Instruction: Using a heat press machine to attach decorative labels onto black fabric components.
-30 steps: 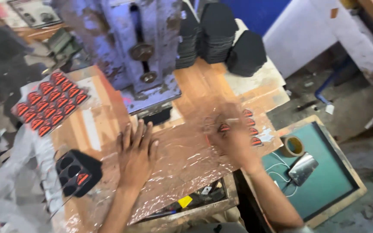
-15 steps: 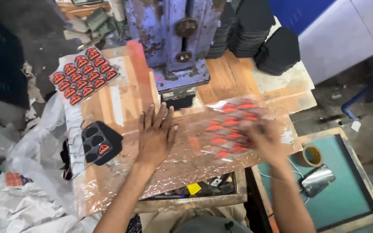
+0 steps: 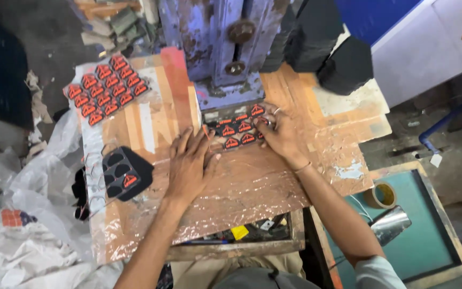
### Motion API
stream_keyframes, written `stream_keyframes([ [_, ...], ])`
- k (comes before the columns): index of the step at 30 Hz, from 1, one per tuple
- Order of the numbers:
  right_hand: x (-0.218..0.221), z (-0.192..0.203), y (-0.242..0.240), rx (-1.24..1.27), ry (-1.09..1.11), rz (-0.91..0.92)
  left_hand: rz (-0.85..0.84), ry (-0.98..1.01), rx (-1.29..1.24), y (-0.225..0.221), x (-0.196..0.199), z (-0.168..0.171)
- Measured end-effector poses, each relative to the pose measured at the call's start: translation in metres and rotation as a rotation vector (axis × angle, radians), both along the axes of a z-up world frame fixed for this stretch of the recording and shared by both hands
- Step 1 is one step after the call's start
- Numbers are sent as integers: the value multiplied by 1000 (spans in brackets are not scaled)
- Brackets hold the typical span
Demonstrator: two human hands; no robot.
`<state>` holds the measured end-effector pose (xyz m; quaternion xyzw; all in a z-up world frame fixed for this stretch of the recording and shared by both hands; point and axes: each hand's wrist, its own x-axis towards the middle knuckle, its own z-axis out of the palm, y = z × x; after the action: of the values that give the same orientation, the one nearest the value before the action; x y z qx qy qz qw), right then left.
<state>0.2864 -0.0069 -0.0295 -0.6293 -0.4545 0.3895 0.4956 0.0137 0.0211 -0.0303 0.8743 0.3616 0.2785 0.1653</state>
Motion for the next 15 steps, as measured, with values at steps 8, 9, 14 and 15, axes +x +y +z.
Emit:
stream_keyframes([
  [8, -24, 16, -13, 34, -154, -91, 6, 7, -10, -1, -2, 0],
  [9, -24, 21, -5, 83, -179, -82, 16, -1, 10, 5, 0, 5],
  [14, -30, 30, -9, 37, -276, -120, 18, -8, 18, 7, 2, -3],
  [15, -32, 34, -7, 26, -335, -123, 22, -15, 23, 9, 2, -3],
])
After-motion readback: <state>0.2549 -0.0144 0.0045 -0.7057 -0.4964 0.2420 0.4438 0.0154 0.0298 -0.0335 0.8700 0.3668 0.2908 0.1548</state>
